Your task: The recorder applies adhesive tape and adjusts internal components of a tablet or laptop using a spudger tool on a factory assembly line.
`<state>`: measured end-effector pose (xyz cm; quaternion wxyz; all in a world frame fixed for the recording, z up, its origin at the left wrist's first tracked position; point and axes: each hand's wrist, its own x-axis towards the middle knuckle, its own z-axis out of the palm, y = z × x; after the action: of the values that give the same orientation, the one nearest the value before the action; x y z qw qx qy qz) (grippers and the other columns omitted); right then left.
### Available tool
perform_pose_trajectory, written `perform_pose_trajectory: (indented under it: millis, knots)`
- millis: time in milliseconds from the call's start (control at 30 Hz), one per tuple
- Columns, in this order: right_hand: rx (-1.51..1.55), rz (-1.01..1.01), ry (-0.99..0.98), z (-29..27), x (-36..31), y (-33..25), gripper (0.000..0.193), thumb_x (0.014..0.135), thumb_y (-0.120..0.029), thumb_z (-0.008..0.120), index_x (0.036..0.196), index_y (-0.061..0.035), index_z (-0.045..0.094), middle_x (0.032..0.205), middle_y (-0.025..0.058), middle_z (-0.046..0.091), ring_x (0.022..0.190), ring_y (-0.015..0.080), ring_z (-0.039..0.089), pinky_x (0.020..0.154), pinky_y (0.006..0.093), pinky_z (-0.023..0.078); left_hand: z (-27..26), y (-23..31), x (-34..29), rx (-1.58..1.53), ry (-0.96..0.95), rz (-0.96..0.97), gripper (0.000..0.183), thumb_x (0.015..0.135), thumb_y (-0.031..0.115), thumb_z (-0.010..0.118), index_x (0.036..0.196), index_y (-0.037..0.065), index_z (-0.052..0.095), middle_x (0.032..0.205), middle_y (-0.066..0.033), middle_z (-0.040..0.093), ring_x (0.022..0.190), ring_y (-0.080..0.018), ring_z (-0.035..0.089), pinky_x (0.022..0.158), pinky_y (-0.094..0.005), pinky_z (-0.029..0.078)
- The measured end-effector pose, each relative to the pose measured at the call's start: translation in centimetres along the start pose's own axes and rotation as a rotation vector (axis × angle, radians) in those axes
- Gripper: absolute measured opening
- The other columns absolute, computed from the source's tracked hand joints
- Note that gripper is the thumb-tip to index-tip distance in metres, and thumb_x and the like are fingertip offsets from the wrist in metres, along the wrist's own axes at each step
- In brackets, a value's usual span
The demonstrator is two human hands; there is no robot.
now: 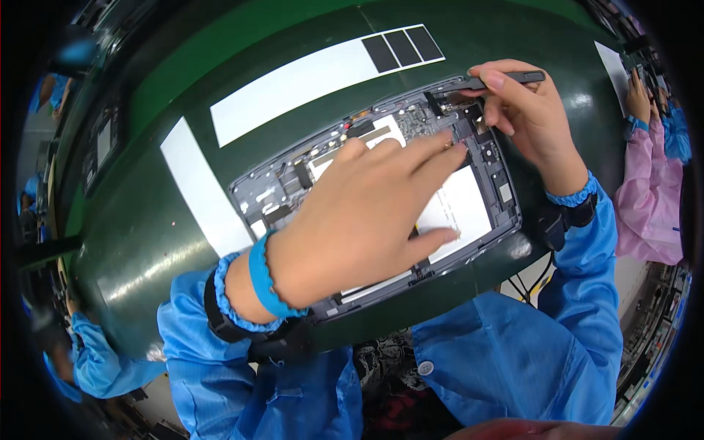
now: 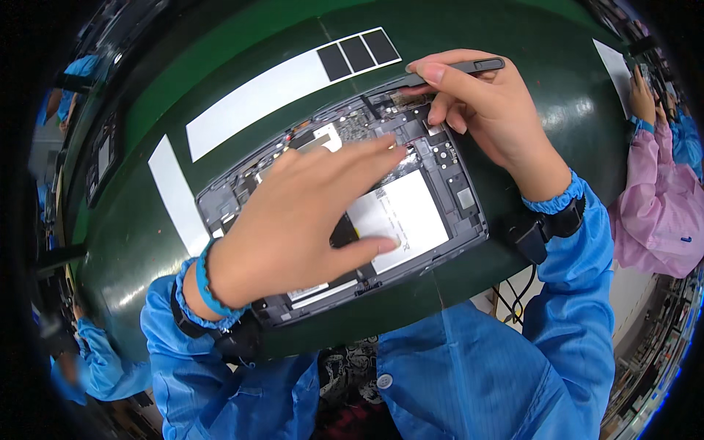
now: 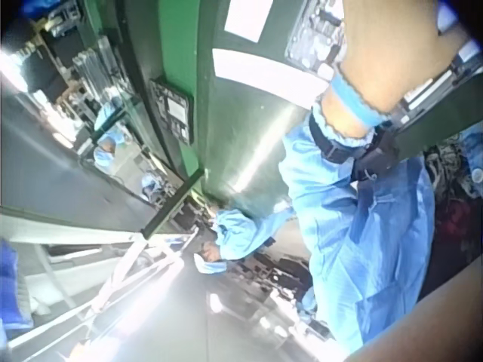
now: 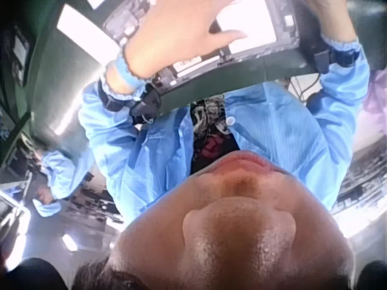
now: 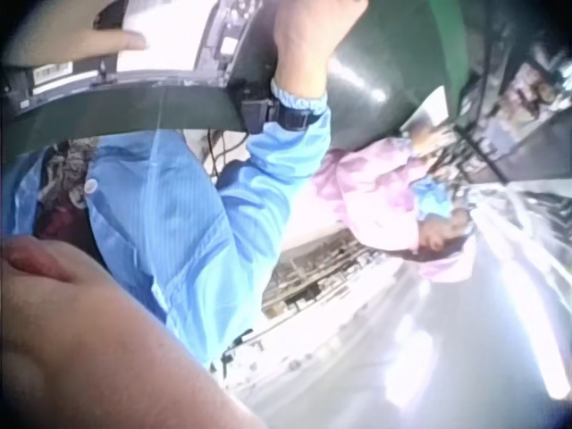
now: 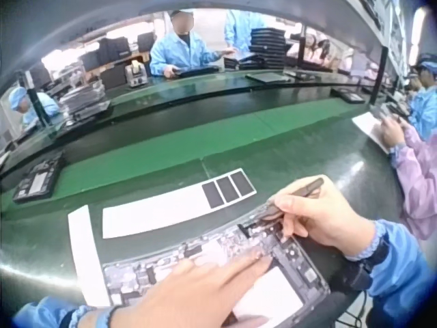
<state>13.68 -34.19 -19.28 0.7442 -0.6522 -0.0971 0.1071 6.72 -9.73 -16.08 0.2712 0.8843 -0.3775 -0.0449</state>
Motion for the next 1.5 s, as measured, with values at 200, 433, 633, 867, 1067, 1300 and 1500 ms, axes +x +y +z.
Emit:
perform_pose_trajectory:
  millis: [200,433,633,867,1067,1300,1500]
  knots:
    - [-0.064,0.057,-0.029,1.0,-0.9,-0.9,0.027,0.090,-0.017,0.064,0.106,0.0047,0.067,0.090,0.0190,0.071,0.052,0.0084,0.059,0.040,0.0168,0.037,0.4,-0.5,0.1,-0.071,0.016,0.060,0.074,0.069,0.025,0.079,0.135,0.006,0.050,0.133,-0.0100,0.057,0.087,-0.0264,0.061,0.079,-0.0368,0.045]
    - [-0.140,0.193,-0.047,1.1,-1.1,-1.4,0.026,0.091,-0.016,0.063,0.106,0.0054,0.067,0.090,0.0172,0.071,0.049,0.0076,0.058,0.038,0.0160,0.037,0.5,-0.5,0.1,-0.018,0.006,0.071,0.071,0.065,0.022,0.079,0.130,0.006,0.055,0.134,-0.0099,0.056,0.076,-0.0217,0.062,0.069,-0.0320,0.046]
    - [-0.032,0.158,0.017,1.0,-0.7,-0.5,0.024,0.091,-0.012,0.063,0.107,0.0061,0.066,0.086,0.0146,0.071,0.053,0.0084,0.059,0.041,0.0167,0.041,0.5,-0.7,0.2,-0.017,0.011,0.068,0.068,0.065,0.021,0.078,0.127,0.004,0.057,0.135,-0.0088,0.055,0.072,-0.0195,0.060,0.066,-0.0313,0.046]
    - [-0.020,0.146,-0.003,0.7,-0.5,-0.4,0.023,0.091,-0.011,0.063,0.105,0.0064,0.066,0.086,0.0138,0.070,0.055,0.0086,0.060,0.042,0.0172,0.043,0.7,-0.7,0.3,0.002,0.014,0.064,0.068,0.065,0.020,0.077,0.128,0.005,0.057,0.135,-0.0080,0.056,0.070,-0.0190,0.059,0.066,-0.0306,0.046]
    - [-0.016,0.138,0.005,0.7,-0.5,-0.2,0.023,0.091,-0.011,0.063,0.106,0.0063,0.066,0.087,0.0134,0.070,0.055,0.0082,0.060,0.043,0.0169,0.044,1.4,0.1,-0.2,0.108,0.054,0.024,0.068,0.064,0.022,0.078,0.128,0.011,0.058,0.135,-0.0079,0.055,0.075,-0.0200,0.059,0.070,-0.0309,0.045]
    - [-0.012,0.124,-0.006,0.9,-0.5,-0.3,0.023,0.090,-0.012,0.064,0.105,0.0062,0.066,0.087,0.0133,0.070,0.056,0.0079,0.060,0.044,0.0167,0.044,1.0,0.6,-0.1,0.247,0.059,-0.044,0.071,0.066,0.033,0.078,0.131,0.018,0.056,0.138,-0.0092,0.050,0.124,-0.0324,0.042,0.093,-0.0481,0.036]
    - [-0.060,0.052,0.031,0.8,-0.5,0.0,0.023,0.090,-0.012,0.065,0.106,0.0053,0.067,0.083,0.0113,0.069,0.057,0.0085,0.060,0.048,0.0179,0.046,0.9,0.7,0.2,0.184,0.031,-0.046,0.075,0.068,0.033,0.078,0.137,0.018,0.050,0.142,-0.0127,0.044,0.129,-0.0365,0.036,0.099,-0.0518,0.032]
